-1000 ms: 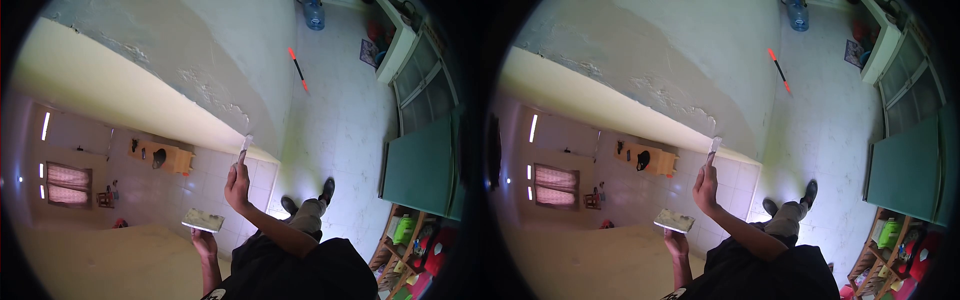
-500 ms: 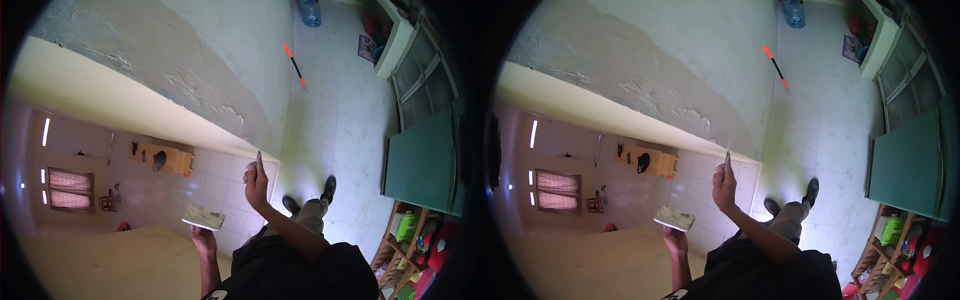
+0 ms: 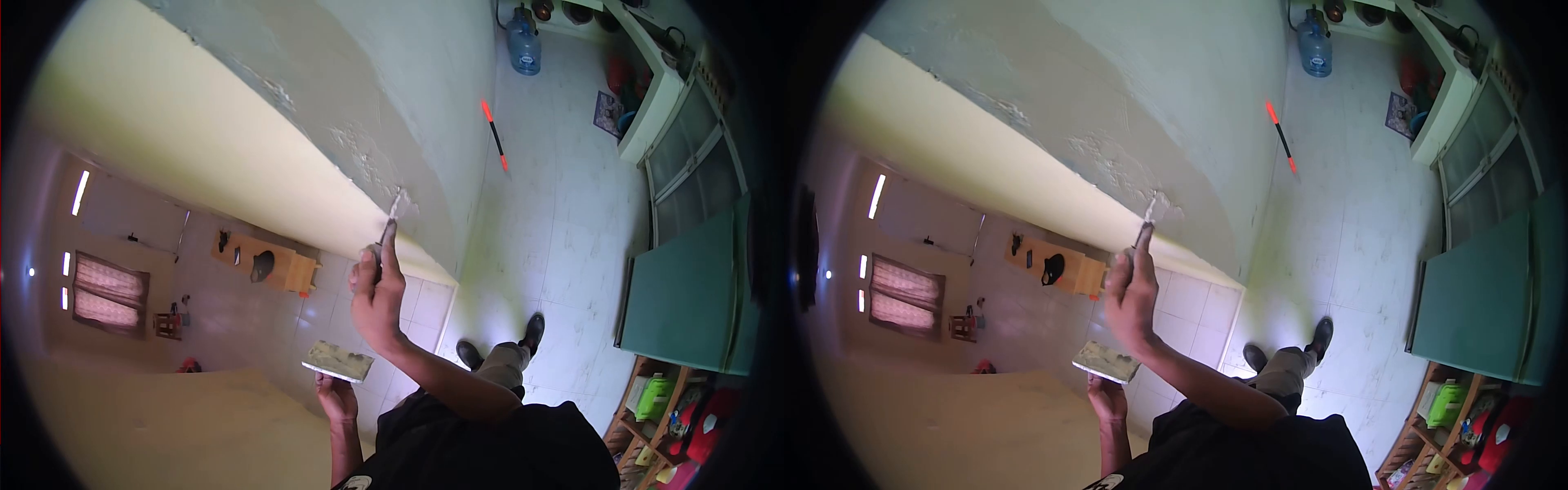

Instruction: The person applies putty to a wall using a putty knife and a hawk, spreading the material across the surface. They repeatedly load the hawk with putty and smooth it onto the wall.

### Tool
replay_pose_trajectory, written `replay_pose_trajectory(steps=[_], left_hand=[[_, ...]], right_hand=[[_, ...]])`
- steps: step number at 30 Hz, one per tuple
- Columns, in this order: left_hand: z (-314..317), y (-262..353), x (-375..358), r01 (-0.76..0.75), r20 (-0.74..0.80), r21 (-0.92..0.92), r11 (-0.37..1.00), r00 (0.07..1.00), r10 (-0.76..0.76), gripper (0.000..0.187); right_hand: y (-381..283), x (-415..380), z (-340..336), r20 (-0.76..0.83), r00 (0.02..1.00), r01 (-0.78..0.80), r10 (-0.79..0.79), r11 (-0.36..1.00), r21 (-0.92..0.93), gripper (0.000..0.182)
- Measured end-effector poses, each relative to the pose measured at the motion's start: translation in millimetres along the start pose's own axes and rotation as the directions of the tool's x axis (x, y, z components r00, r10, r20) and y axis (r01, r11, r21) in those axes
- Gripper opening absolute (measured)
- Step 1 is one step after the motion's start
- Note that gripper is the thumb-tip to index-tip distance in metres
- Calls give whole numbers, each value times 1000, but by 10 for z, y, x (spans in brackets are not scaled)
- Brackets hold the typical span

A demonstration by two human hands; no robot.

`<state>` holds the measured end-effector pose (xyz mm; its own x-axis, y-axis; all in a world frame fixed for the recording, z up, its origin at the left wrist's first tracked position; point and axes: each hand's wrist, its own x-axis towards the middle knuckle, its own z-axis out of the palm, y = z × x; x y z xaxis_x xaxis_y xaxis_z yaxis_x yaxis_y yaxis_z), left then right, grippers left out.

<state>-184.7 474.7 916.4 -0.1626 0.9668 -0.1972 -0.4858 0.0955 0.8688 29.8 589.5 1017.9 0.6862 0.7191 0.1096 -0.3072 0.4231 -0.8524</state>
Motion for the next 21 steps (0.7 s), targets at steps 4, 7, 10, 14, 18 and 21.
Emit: replay_pose_trajectory(steps=[4, 7, 10, 14, 18, 21], left_hand=[[55, -39, -6, -25, 44, 14, 1000, 999, 25, 42], [159, -29, -9, -21, 37, -35, 999, 999, 22, 37], [133, -24, -14, -26, 40, -50, 998, 999, 28, 37], [127, -31, -26, -29, 54, -47, 998, 998, 32, 35], [88, -35, -12, -18, 86, -30, 999, 996, 21, 32], [7, -47, -12, -9, 70, -12, 1000, 998, 10, 36]], right_hand=[[-57, 83, 31, -5, 999, -33, 33, 999, 35, 58], [-276, 20, 1, 80, 995, 59, -56, 998, -34, 58], [-561, -10, 7, 183, 965, 191, -185, 982, -13, 57], [-611, -104, -320, 171, 966, 197, -192, 980, -9, 54], [220, -100, -775, 6, 986, -163, 165, 972, 171, 53], [713, -103, -868, -21, 966, -241, 257, 931, 274, 49]])
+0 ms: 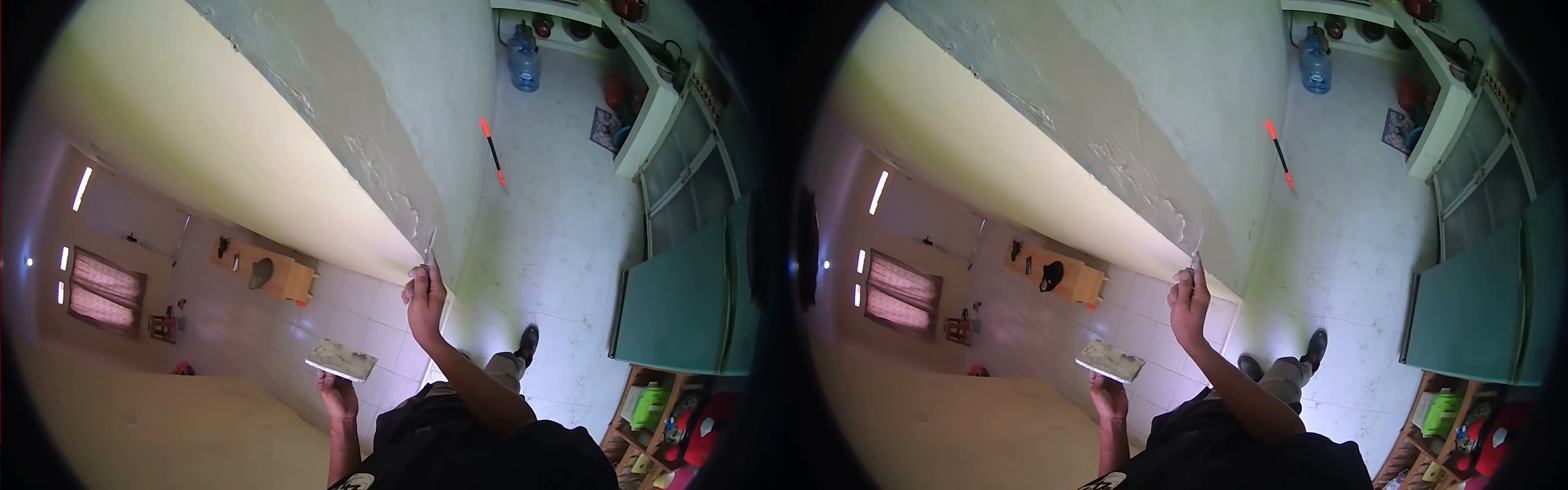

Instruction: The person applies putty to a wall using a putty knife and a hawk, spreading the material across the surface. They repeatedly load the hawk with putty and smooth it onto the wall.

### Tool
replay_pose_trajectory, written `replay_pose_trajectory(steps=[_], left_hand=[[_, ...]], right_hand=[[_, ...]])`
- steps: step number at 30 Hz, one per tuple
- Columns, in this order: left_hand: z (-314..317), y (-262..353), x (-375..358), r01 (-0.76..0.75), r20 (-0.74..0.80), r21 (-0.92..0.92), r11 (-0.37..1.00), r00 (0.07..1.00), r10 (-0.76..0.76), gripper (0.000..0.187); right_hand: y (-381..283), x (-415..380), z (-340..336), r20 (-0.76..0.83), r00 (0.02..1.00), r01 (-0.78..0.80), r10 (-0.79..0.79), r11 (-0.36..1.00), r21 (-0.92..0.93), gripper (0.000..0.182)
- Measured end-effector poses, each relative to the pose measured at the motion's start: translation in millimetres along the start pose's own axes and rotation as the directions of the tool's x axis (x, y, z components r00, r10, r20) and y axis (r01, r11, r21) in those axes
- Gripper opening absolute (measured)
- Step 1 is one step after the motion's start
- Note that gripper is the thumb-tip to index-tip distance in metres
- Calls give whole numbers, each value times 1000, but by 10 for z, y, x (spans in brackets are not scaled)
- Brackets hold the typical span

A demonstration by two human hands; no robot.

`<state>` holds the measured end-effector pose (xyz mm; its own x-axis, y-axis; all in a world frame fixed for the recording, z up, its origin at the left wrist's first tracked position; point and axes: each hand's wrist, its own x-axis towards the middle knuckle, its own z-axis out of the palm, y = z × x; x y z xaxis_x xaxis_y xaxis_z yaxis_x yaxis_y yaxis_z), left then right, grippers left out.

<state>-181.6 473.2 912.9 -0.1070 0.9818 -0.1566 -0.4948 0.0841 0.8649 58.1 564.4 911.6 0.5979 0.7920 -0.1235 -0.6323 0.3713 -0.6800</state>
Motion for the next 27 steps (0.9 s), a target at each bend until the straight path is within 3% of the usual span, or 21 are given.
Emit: replay_pose_trajectory(steps=[5, 12, 15, 27], left_hand=[[21, 11, -32, -8, -4, -19, 1000, 1000, 8, 45], [-107, -19, -43, -34, -34, -42, 999, 999, 33, 48], [-181, -46, -24, -41, -58, 19, 999, 997, 42, 60], [-87, 3, -47, -60, -70, -52, 997, 996, 57, 49]], right_hand=[[201, 131, 239, -6, 999, 41, -41, 997, 66, 48], [-71, 206, 558, -8, 996, 86, -86, 988, 129, 47], [-158, 215, 607, 16, 995, 95, -98, 985, 142, 48], [-510, 114, 803, 129, 974, 173, -187, 978, 117, 53]])
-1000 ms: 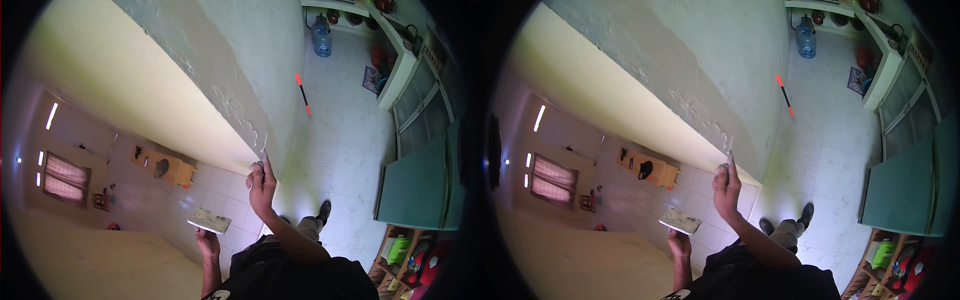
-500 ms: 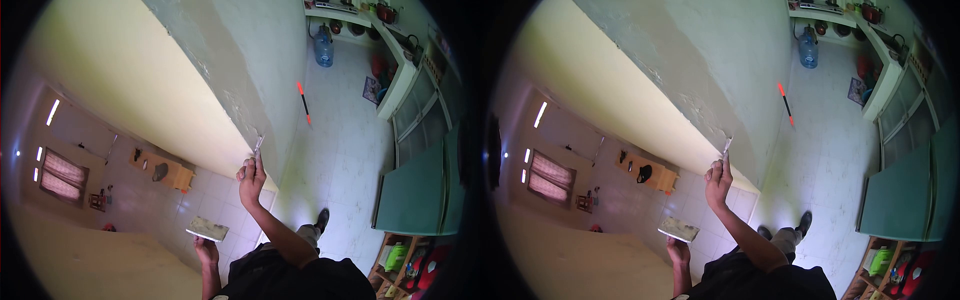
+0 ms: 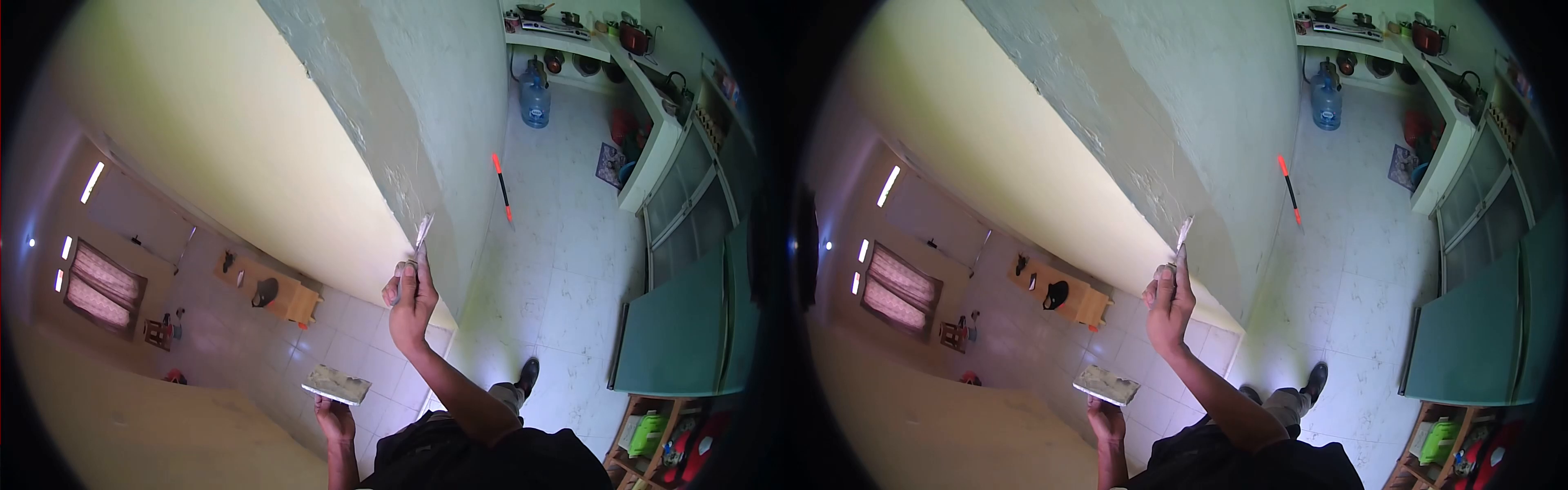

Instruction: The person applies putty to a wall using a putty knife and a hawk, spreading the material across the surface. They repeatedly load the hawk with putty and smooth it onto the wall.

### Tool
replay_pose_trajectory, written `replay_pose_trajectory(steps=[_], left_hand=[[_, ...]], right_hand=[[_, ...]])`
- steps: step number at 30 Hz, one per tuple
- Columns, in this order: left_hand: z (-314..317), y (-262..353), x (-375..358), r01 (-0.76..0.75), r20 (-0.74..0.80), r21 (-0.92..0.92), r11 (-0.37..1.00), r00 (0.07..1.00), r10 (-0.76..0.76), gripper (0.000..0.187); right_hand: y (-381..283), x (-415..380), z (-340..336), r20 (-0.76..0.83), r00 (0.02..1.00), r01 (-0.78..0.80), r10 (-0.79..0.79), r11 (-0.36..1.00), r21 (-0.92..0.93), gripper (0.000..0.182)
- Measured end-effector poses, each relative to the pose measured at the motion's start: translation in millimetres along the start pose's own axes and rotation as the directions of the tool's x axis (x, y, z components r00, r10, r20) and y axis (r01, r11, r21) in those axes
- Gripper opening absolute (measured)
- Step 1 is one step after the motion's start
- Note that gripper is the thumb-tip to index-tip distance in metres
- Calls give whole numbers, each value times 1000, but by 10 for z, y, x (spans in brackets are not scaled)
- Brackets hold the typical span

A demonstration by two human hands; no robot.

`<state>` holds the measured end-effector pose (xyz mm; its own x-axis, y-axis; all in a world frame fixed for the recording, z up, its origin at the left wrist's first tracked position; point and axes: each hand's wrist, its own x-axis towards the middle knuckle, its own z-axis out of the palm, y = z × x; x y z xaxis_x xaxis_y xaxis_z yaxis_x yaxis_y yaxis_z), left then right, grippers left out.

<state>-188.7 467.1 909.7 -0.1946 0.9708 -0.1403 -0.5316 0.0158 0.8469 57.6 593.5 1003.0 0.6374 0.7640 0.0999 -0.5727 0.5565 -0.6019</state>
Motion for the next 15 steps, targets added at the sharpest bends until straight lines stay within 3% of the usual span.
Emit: replay_pose_trajectory(steps=[11, 15], left_hand=[[-20, -21, -15, -32, -12, -28, 999, 999, 32, 50], [-8, -21, -14, -41, -24, -33, 999, 999, 40, 53]], right_hand=[[-331, 29, 351, 35, 999, 43, -41, 995, -88, 55], [-387, 59, 393, 103, 976, 215, -191, 922, -322, 52]])
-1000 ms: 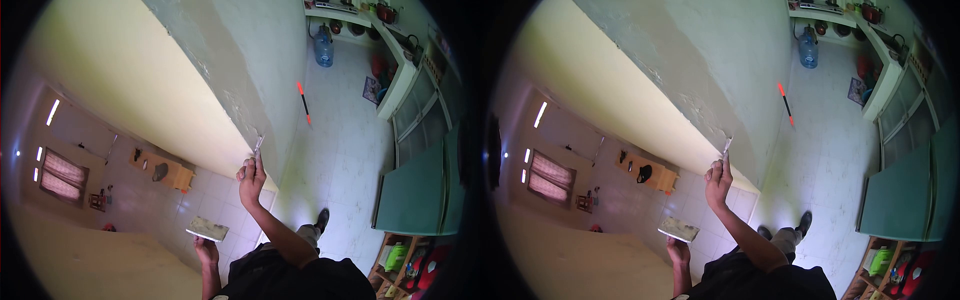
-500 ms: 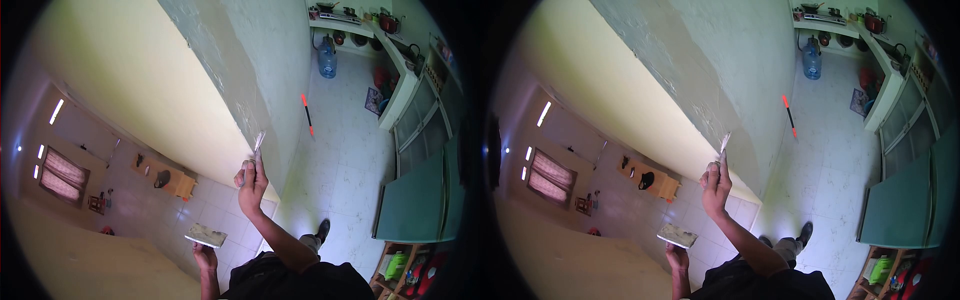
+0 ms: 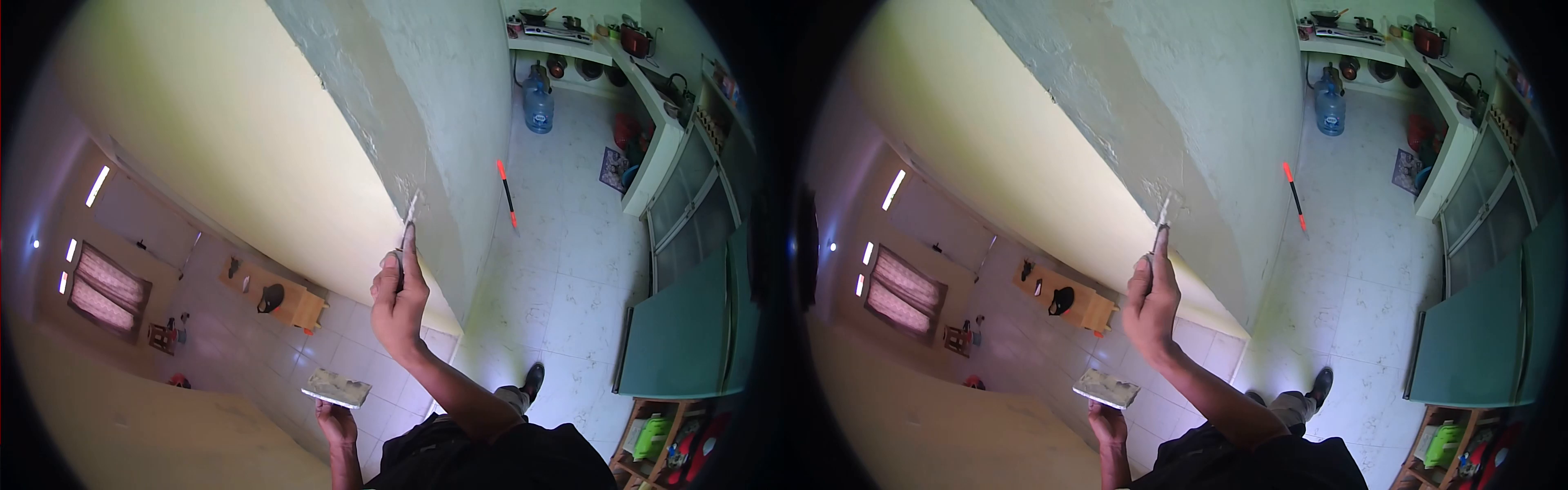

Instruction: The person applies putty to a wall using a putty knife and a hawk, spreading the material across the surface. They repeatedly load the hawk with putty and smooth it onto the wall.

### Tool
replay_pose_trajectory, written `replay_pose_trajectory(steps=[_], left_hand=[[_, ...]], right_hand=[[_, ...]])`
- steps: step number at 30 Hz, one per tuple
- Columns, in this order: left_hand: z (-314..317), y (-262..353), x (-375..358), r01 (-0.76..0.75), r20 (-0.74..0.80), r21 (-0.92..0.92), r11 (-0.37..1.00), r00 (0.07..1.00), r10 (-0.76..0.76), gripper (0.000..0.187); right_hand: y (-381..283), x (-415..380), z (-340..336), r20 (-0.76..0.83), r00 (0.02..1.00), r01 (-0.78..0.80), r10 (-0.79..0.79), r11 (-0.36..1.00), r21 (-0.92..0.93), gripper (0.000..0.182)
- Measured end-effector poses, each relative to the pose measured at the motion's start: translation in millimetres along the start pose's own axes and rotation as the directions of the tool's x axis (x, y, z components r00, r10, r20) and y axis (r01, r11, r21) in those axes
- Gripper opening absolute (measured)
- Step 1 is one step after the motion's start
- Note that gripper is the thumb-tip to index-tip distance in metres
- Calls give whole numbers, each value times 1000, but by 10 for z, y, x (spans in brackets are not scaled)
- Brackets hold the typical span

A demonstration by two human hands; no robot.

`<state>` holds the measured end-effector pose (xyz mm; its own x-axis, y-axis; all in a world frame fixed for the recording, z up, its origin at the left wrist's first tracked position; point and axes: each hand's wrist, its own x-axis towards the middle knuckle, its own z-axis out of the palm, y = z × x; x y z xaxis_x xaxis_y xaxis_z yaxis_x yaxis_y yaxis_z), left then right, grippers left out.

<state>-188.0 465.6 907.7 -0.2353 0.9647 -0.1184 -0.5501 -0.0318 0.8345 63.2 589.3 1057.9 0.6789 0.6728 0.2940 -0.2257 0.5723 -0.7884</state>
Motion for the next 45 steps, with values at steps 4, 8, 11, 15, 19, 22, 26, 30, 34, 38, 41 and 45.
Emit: replay_pose_trajectory(steps=[4, 8, 11, 15, 19, 22, 26, 30, 34, 38, 41, 45], left_hand=[[71, 20, -28, 5, 8, 10, 1000, 1000, -6, 54], [-42, -8, -6, 25, 32, 20, 999, 999, -26, 52], [19, -13, 4, 18, 61, 24, 1000, 998, -19, 49], [74, -26, 4, 27, 91, 16, 1000, 995, -28, 49], [146, 40, -34, 34, 102, 46, 998, 994, -39, 48], [42, -19, 12, 39, 106, 42, 998, 993, -43, 46], [-21, -28, 11, 51, 41, 43, 998, 998, -53, 44], [-55, -50, -18, 50, 19, 34, 998, 999, -51, 45], [-63, -24, -46, 44, 19, 30, 999, 999, -44, 50], [-171, -68, -19, 22, 47, 79, 997, 999, -26, 62], [-155, -63, -19, 17, 39, 68, 998, 999, -20, 62], [-134, -53, -32, 15, 35, -19, 1000, 999, -14, 60]], right_hand=[[-257, 131, 95, 56, 958, 285, -280, 927, -242, 52], [-633, 110, 53, 146, 938, 342, -314, 909, -239, 52], [-650, -31, -21, 144, 949, 283, -280, 959, 2, 49], [-266, -223, -441, -36, 999, 44, -38, 981, 188, 45], [611, -430, -944, -126, 953, -238, 275, 939, 246, 42], [956, -589, -1008, -192, 890, -345, 415, 885, 313, 42], [1176, -655, -831, -234, 852, -376, 468, 859, 348, 41], [1120, -597, -672, -260, 841, -386, 474, 864, 324, 36], [1038, -516, -604, -240, 861, -365, 449, 874, 322, 37], [960, -393, -588, -187, 860, -387, 476, 845, 370, 43], [822, -326, -496, -180, 880, -351, 439, 858, 376, 42], [564, -170, -389, -144, 914, -312, 380, 883, 350, 40]])
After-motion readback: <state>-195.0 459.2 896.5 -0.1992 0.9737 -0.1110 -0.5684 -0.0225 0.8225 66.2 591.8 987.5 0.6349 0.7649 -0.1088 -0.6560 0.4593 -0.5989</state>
